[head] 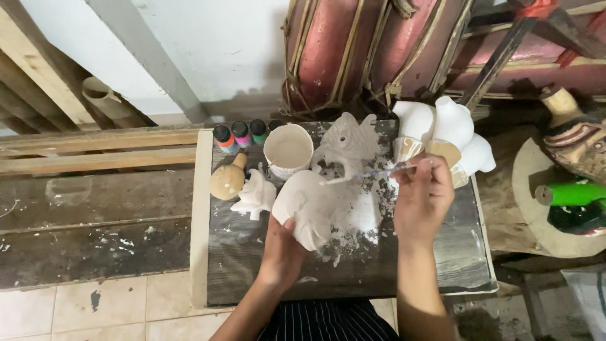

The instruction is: Cleaning and refining plaster toy components by clearing holes with a thin tool and brushing away debris

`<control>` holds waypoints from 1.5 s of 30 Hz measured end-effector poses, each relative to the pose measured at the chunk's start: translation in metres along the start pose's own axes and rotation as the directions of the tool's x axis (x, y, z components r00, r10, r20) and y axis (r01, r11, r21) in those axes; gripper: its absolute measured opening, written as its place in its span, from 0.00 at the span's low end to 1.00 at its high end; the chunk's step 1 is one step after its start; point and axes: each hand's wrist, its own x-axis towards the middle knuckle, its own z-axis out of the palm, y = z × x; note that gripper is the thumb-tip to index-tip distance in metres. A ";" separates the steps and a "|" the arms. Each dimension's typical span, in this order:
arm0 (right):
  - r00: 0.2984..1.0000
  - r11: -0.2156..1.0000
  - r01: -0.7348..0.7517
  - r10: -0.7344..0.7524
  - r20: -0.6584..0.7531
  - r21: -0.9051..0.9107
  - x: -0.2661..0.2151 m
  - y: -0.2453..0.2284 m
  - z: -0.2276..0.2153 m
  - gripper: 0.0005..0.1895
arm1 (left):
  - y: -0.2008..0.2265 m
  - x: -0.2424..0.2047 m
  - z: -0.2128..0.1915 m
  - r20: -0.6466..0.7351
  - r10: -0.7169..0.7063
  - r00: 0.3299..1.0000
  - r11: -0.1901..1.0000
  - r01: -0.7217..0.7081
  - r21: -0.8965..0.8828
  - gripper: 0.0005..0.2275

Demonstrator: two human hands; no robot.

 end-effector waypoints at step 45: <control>0.987 0.946 0.080 -0.118 -0.105 -0.314 -0.036 -0.053 -0.049 0.14 | -0.062 -0.003 0.038 -0.090 -0.124 0.988 0.992 0.123 -0.018 0.36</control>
